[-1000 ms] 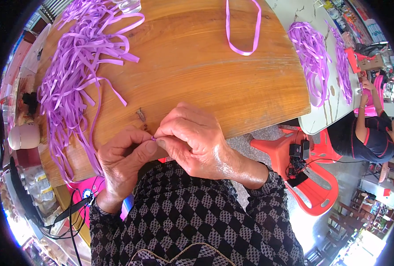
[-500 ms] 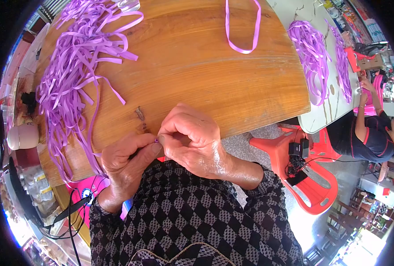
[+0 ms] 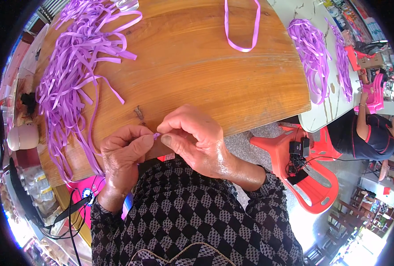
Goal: The person picks up purple ribbons one at a time from a pile on a wooden table and ties small knots along their length by hand.
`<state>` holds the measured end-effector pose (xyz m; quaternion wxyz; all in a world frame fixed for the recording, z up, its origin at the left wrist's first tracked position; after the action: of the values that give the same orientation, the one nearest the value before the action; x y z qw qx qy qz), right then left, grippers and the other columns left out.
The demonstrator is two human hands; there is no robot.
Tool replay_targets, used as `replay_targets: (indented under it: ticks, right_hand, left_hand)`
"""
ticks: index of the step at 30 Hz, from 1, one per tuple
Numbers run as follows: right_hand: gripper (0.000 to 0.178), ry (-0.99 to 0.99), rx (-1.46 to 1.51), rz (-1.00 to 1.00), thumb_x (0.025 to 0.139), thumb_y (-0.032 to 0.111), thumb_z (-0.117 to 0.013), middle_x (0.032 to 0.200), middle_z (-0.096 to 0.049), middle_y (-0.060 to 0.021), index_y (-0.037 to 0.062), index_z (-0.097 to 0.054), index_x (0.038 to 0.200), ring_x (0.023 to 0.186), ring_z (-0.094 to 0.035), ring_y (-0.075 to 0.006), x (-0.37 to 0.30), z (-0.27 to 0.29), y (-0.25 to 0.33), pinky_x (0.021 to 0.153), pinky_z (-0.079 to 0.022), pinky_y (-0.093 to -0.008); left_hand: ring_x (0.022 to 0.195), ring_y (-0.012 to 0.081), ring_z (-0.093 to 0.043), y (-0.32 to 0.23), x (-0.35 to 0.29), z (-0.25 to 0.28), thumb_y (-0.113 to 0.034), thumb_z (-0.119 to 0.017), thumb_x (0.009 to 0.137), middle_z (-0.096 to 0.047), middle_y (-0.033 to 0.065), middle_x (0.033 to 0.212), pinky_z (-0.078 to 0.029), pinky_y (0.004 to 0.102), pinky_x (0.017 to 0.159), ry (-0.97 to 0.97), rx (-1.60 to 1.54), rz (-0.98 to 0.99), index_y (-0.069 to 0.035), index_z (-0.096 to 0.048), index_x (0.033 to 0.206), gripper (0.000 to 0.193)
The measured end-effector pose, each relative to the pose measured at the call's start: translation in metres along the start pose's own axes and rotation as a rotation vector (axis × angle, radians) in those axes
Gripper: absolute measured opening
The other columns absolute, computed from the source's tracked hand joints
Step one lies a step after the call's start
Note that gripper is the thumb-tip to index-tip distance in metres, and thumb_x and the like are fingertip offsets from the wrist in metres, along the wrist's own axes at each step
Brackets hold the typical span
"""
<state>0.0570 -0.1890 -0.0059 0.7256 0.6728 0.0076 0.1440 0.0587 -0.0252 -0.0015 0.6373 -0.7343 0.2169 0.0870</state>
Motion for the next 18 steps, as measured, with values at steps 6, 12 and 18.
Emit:
replay_targets:
  ticks: [6,12,18]
  right_hand:
    - [0.013,0.011,-0.135,0.174,0.077,-0.003,-0.064,0.084,-0.056,-0.0081,-0.001,-0.059,0.089,0.072,-0.053,-0.0148,0.006,0.003,0.005,0.06,-0.042,-0.0237]
    - [0.019,0.006,-0.174,0.211,0.072,0.004,-0.07,0.082,-0.058,-0.0085,-0.0003,-0.059,0.086,0.067,-0.053,-0.0167,0.004,0.001,-0.001,0.057,-0.041,-0.0252]
    - [0.023,0.001,-0.249,0.344,0.068,0.009,-0.073,0.086,-0.06,-0.0092,0.0002,-0.059,0.084,0.066,-0.053,-0.0188,0.013,0.001,0.006,0.056,-0.042,-0.0269]
  left_hand:
    - [0.063,0.0023,-0.048,-0.001,-0.001,-0.002,-0.01,-0.064,0.082,-0.058,-0.003,0.074,-0.038,0.0157,0.055,0.019,-0.016,0.004,0.002,-0.062,0.087,0.013]
    - [0.06,0.0017,-0.047,0.001,0.0,-0.004,-0.01,-0.065,0.081,-0.058,-0.0034,0.07,-0.036,0.0153,0.052,0.045,0.024,0.006,0.001,-0.063,0.085,0.012]
    - [0.05,0.0017,-0.042,0.005,0.004,-0.005,-0.013,-0.066,0.079,-0.057,-0.0019,0.065,-0.029,0.0154,0.044,0.032,-0.153,0.144,-0.001,-0.063,0.081,0.012]
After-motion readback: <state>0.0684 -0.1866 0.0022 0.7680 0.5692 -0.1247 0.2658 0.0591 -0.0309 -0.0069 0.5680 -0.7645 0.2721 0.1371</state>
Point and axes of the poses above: each hand's wrist, its own x-axis towards the middle knuckle, its own z-axis out of the back of the hand, y = z × x, the point moved 3 cm from there along x, towards the middle knuckle
